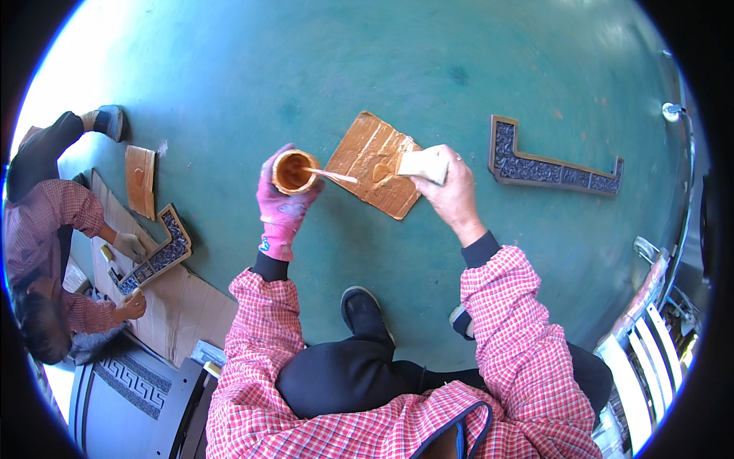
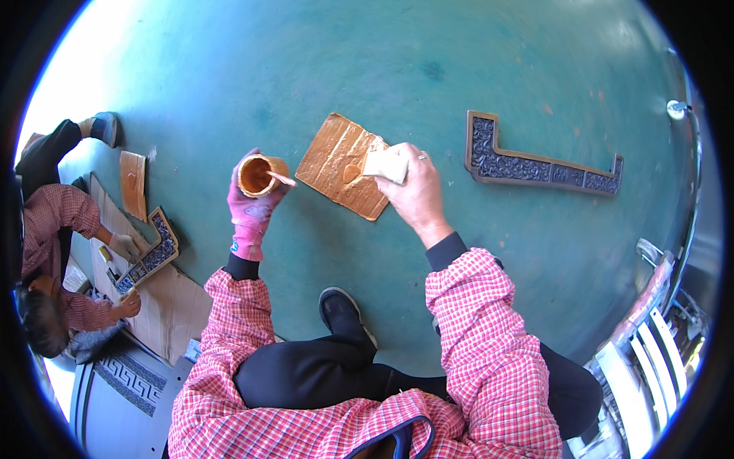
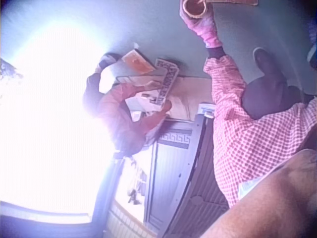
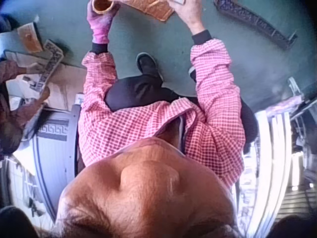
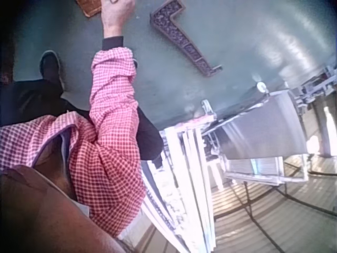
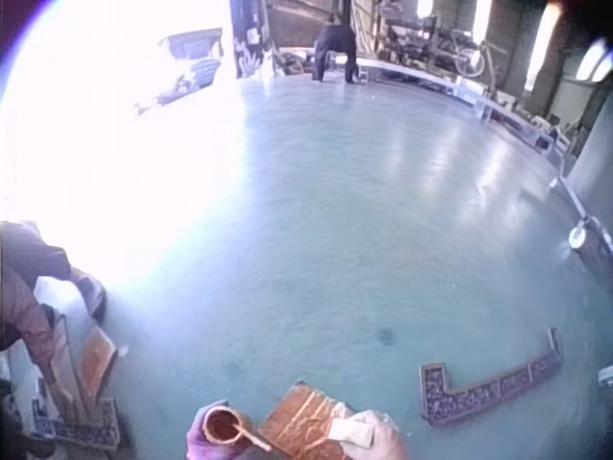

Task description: The person sits on the floor and applies a brown finish to a dark, ornate metal bracket using a sponge. They repeatedly dip the sponge into a small container of finish and wipe it across the bracket's surface, occasionally repositioning the bracket to reach different areas.

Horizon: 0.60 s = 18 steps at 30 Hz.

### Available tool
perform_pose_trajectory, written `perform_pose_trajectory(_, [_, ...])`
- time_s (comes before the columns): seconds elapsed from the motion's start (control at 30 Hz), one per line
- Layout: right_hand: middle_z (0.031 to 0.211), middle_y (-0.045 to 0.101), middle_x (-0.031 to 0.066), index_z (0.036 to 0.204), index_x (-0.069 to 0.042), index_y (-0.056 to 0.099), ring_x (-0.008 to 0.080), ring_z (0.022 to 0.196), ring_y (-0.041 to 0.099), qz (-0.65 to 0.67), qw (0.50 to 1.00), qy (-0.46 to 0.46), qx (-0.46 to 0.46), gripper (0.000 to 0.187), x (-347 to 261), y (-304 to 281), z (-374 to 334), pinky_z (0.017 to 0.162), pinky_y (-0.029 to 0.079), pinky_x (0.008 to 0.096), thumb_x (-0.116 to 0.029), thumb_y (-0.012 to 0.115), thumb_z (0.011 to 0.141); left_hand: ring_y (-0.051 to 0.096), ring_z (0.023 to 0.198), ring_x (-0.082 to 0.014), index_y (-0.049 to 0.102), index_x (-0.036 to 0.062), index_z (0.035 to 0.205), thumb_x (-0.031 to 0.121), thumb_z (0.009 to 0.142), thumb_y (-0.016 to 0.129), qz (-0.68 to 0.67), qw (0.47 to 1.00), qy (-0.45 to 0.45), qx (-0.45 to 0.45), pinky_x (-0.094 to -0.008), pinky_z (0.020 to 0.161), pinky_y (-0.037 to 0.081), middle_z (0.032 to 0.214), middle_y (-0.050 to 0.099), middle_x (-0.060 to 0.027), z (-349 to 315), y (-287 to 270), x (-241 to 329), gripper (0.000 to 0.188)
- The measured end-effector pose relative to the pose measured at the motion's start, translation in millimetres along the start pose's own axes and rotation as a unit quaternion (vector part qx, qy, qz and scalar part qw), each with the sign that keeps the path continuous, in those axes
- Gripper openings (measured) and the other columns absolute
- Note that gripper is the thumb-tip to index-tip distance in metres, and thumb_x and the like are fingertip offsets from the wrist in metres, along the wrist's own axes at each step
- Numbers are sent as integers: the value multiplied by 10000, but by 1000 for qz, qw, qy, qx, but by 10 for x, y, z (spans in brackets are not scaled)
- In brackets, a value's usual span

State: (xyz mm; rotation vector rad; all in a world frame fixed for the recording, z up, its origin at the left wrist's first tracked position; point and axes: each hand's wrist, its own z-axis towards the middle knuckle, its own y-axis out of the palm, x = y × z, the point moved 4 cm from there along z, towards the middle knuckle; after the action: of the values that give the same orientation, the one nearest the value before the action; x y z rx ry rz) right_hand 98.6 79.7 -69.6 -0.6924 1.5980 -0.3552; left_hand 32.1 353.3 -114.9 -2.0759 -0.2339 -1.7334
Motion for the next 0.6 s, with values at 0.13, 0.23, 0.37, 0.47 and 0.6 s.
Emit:
perform_pose_trajectory(0.13, [939, 632, 68, 931, -93, 566, 305, 910, 589, -84, 995, -47, 11, 349, 14, 197, -22, 778, 488, 401, -53, 791, 667, 616, 1038, -154, 547, 47, 1283, -5, 656, 841, -23, 993, -48, 107, -296, 926, 518, 1169, 622, -34, 125, -329, -413, 694])
perform_pose_trajectory(0.23, [941, 628, 67, 923, -100, 563, 319, 909, 583, -111, 992, -64, 13, 354, 8, 274, -33, 774, 485, 407, -36, 788, 658, 616, 1028, -148, 546, 36, 1290, -10, 676, 836, -40, 988, -25, 144, -298, 917, 523, 1172, 620, -34, 191, -495, -538, 680])
perform_pose_trajectory(0.37, [953, 631, 70, 924, -97, 563, 322, 923, 585, -136, 987, -82, 15, 364, 14, 336, -39, 789, 487, 406, -33, 784, 642, 607, 1049, -152, 545, 28, 1283, 55, 656, 873, -15, 981, -44, 190, -294, 938, 501, 1168, 626, -49, 216, -598, -672, 708])
perform_pose_trajectory(0.47, [963, 632, 74, 928, -95, 562, 321, 933, 586, -158, 983, -97, 12, 367, -22, 382, -35, 798, 486, 407, -28, 776, 637, 596, 1061, -153, 557, 32, 1265, 64, 658, 877, 26, 974, -35, 220, -310, 949, 488, 1176, 621, -48, 184, -653, -736, 688])
perform_pose_trajectory(0.6, [995, 631, 71, 962, -109, 560, 305, 973, 580, -176, 980, -89, -9, 408, 54, 391, -50, 848, 479, 409, -37, 790, 632, 565, 1116, -188, 568, 44, 1244, 101, 645, 883, 146, 965, -15, 218, -357, 986, 450, 1206, 605, -69, 14, -529, -278, 679])
